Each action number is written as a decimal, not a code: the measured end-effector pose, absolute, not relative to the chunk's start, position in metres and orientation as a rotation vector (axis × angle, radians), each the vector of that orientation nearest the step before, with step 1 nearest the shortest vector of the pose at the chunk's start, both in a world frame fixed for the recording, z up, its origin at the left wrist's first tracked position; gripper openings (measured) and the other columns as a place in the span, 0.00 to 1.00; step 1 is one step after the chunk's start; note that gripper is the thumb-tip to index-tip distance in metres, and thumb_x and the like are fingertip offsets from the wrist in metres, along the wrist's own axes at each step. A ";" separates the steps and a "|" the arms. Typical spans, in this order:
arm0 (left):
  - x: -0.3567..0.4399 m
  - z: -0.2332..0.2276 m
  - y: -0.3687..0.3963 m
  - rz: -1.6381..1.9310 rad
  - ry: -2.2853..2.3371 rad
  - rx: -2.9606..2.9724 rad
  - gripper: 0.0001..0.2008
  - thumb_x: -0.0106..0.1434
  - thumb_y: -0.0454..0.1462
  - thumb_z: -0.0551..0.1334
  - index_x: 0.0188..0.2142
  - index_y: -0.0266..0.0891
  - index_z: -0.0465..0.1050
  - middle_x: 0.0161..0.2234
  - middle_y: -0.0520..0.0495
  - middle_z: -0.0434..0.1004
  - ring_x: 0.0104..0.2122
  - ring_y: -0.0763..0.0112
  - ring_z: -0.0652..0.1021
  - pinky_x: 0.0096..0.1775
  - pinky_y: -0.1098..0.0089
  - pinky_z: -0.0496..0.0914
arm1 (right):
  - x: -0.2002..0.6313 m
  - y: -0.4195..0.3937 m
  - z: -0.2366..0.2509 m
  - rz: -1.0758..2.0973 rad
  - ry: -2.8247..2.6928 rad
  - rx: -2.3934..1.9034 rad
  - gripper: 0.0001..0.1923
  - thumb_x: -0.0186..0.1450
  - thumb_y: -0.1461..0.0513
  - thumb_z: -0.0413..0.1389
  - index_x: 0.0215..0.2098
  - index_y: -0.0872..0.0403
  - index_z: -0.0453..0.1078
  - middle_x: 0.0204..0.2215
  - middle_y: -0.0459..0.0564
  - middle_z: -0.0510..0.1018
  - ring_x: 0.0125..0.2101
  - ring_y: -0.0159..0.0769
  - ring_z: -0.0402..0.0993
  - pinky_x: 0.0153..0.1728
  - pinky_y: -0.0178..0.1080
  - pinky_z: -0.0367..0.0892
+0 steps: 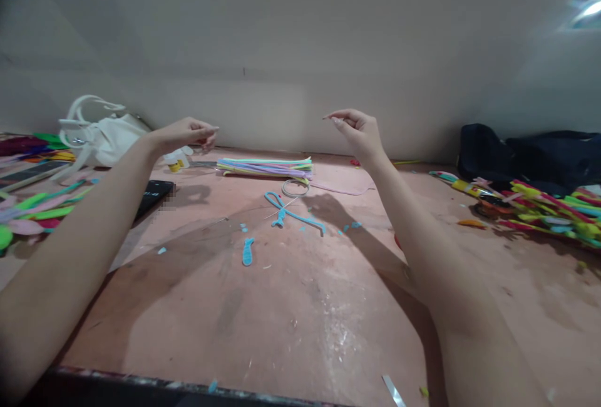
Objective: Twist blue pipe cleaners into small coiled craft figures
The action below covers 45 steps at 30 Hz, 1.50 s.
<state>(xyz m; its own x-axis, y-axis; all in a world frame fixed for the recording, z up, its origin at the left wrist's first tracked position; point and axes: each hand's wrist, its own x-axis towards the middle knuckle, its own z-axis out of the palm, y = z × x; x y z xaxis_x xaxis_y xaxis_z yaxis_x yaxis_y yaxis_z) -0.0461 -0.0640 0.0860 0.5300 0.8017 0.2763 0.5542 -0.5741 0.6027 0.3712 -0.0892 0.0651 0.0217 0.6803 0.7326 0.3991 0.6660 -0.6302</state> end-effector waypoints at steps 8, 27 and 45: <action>-0.055 0.082 -0.058 1.071 0.988 2.124 0.30 0.51 0.51 0.80 0.25 0.40 0.60 0.30 0.52 0.75 0.33 0.74 0.78 0.39 0.73 0.72 | 0.381 -0.088 0.070 0.250 -1.615 -0.941 0.14 0.64 0.50 0.65 0.40 0.50 0.81 0.22 0.43 0.59 0.25 0.33 0.46 0.30 0.41 0.43; -0.062 0.081 -0.071 1.051 0.952 1.835 0.30 0.59 0.53 0.80 0.32 0.43 0.60 0.14 0.65 0.62 0.23 0.78 0.66 0.39 0.68 0.75 | 0.395 -0.078 0.067 0.092 -1.583 -0.978 0.16 0.63 0.45 0.67 0.37 0.48 0.84 0.18 0.42 0.55 0.22 0.32 0.45 0.27 0.41 0.42; 0.061 0.103 -0.114 1.137 0.920 2.277 0.16 0.74 0.43 0.66 0.34 0.40 0.63 0.33 0.51 0.73 0.40 0.69 0.81 0.45 0.68 0.75 | 0.245 -0.093 -0.009 0.663 -2.032 -1.113 0.15 0.75 0.54 0.59 0.40 0.55 0.82 0.23 0.47 0.78 0.25 0.37 0.71 0.30 0.39 0.66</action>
<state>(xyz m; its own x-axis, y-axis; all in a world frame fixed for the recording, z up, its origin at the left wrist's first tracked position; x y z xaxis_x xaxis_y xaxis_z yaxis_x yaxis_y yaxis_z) 0.0613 -0.1139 0.1031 0.4430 0.7224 0.5309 0.3682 -0.6866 0.6269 0.2452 -0.0934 -0.0086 -0.3719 0.8632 0.3416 0.4955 0.4957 -0.7133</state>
